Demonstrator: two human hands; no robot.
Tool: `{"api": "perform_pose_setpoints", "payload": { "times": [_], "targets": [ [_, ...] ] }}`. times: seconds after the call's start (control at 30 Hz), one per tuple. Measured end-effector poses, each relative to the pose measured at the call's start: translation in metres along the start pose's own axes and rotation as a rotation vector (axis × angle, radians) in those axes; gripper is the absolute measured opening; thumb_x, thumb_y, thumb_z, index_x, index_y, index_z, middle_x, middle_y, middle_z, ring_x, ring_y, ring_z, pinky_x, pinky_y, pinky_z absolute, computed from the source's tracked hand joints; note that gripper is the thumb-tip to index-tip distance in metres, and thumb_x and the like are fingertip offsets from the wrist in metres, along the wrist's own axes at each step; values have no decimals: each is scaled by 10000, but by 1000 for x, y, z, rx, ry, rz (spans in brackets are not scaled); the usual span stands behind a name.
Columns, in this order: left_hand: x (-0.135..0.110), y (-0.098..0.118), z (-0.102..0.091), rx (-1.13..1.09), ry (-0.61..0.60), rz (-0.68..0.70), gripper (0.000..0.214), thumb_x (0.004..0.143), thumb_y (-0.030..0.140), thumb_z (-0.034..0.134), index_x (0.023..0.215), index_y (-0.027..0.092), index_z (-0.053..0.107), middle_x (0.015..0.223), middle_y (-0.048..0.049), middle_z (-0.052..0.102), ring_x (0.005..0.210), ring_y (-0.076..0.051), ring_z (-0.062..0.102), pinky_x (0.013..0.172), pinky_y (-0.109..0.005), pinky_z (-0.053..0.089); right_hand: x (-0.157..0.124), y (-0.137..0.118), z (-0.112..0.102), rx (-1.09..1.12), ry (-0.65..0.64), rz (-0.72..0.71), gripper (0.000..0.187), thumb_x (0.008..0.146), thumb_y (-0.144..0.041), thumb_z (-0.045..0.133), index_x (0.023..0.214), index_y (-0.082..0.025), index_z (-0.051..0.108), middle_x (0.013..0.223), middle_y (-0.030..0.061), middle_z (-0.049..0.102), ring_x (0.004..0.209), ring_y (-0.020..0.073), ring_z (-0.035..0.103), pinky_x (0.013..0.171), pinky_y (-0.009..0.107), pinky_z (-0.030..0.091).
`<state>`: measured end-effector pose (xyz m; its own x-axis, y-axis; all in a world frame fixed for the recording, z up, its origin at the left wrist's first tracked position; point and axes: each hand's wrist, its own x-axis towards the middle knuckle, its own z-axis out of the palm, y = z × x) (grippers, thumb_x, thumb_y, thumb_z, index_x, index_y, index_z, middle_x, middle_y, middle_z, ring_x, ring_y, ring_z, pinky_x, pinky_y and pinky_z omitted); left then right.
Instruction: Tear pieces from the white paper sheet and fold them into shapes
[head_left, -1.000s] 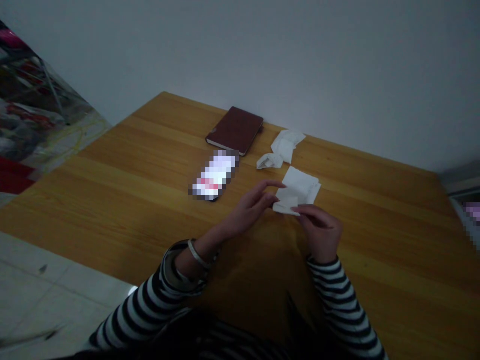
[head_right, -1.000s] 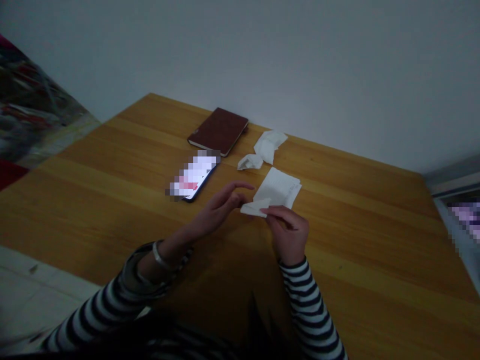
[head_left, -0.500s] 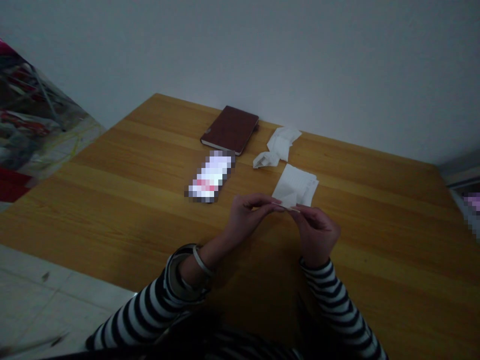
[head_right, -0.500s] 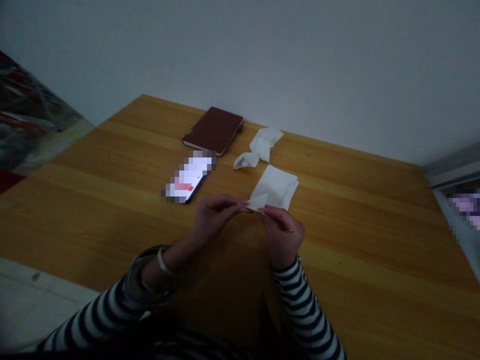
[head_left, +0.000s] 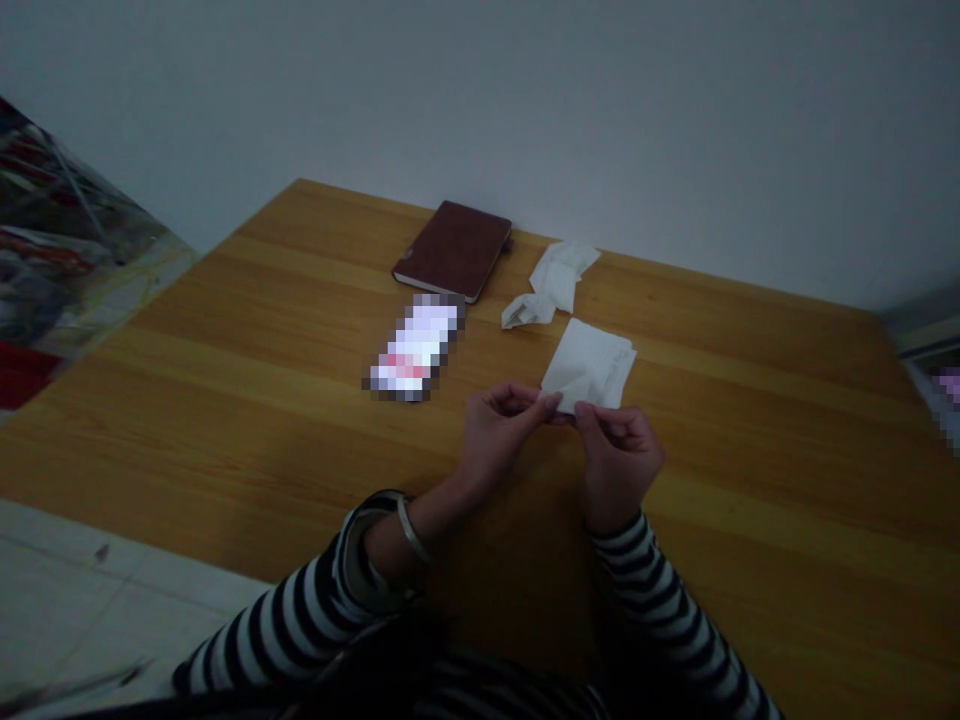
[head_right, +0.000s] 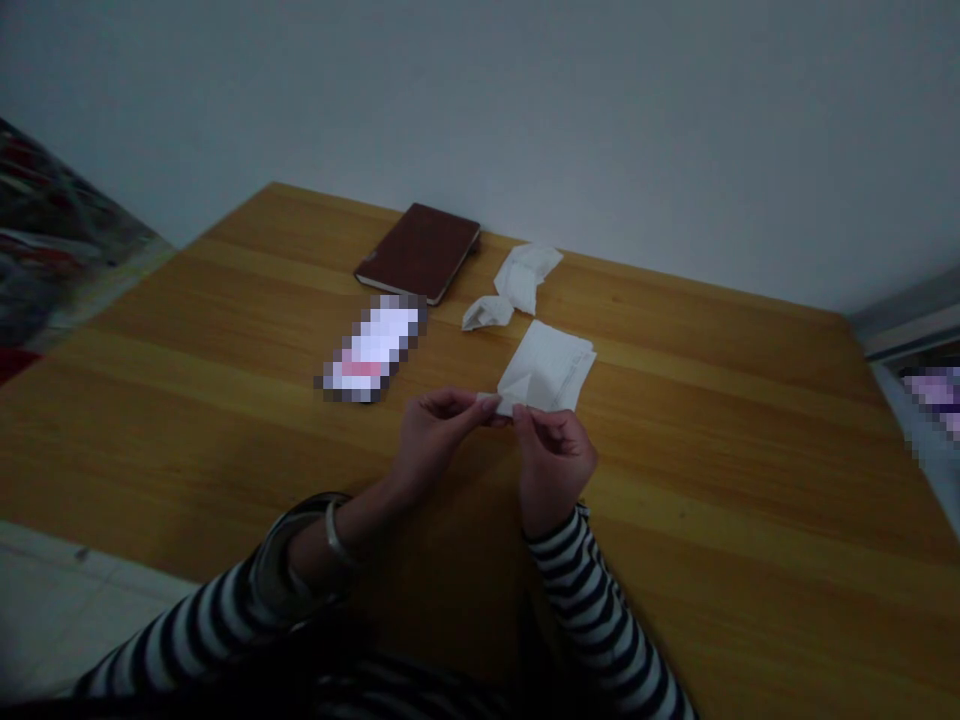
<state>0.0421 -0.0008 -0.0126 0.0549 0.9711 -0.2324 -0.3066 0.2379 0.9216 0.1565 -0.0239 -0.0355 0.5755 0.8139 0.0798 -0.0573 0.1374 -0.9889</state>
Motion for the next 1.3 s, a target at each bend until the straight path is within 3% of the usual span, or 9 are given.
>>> {"api": "perform_pose_setpoints", "payload": {
  "times": [0.17, 0.3, 0.4, 0.5, 0.63, 0.77, 1.0, 1.17, 1.3],
  "targets": [
    [2, -5, -1, -93, -35, -2, 374, 716, 302, 811, 968, 149, 580, 657, -24, 750, 619, -174, 728, 670, -276, 567, 1, -4, 1, -1, 20, -7, 289, 668, -261, 822, 811, -201, 577, 655, -29, 680, 599, 125, 661, 605, 254, 566],
    [6, -8, -5, -58, -105, 39, 299, 805, 342, 721, 974, 147, 569, 635, -28, 733, 590, -174, 712, 659, -287, 561, 6, -4, -3, -75, -32, -46, 202, 692, -268, 794, 738, -194, 612, 672, -10, 664, 616, 124, 638, 589, 244, 545],
    [9, -9, -9, 27, -219, 97, 322, 854, 349, 659, 1093, 145, 590, 688, -28, 731, 653, -164, 705, 705, -291, 553, 13, 0, -9, -64, -129, 81, 171, 723, -303, 767, 820, -176, 703, 735, 25, 714, 666, 156, 672, 645, 307, 573],
    [12, -8, -12, 185, -291, 145, 386, 764, 297, 757, 1109, 162, 649, 772, -24, 722, 734, -156, 679, 748, -279, 529, 20, 4, -14, 0, -174, 265, 251, 699, -317, 786, 901, -176, 740, 747, 29, 739, 645, 164, 685, 642, 330, 579],
    [15, -7, -14, 337, -204, 232, 289, 688, 256, 817, 955, 177, 737, 876, -41, 729, 815, -164, 652, 790, -279, 510, 21, 1, -15, 89, -232, 406, 272, 672, -325, 811, 893, -177, 757, 849, 57, 768, 707, 161, 704, 691, 325, 592],
    [19, -4, -16, 167, -172, 121, 225, 720, 251, 789, 915, 152, 738, 862, -52, 744, 785, -162, 670, 778, -290, 523, 17, -2, -12, 144, -286, 464, 324, 610, -324, 853, 874, -171, 745, 809, 53, 772, 670, 168, 712, 704, 355, 608],
    [20, -2, -18, 62, -252, -57, 262, 728, 316, 786, 923, 146, 744, 826, -59, 733, 734, -152, 663, 745, -297, 527, 22, 3, -19, -98, -387, 269, 213, 675, -346, 812, 785, -176, 746, 768, 51, 743, 683, 172, 682, 660, 333, 587],
    [19, 1, -19, 394, -126, 292, 129, 657, 282, 831, 684, 178, 759, 930, -70, 705, 918, -196, 625, 824, -309, 499, 27, -1, -20, -246, -358, -166, 87, 702, -252, 782, 689, -197, 716, 1028, 76, 714, 989, 212, 654, 898, 392, 535],
    [16, 7, -20, 375, -221, 210, 170, 795, 345, 723, 775, 182, 766, 736, -29, 723, 686, -148, 635, 657, -261, 504, 22, -10, -16, -217, -390, 8, 149, 748, -323, 747, 721, -190, 687, 670, 23, 708, 611, 161, 659, 602, 305, 569]
  ]
}}
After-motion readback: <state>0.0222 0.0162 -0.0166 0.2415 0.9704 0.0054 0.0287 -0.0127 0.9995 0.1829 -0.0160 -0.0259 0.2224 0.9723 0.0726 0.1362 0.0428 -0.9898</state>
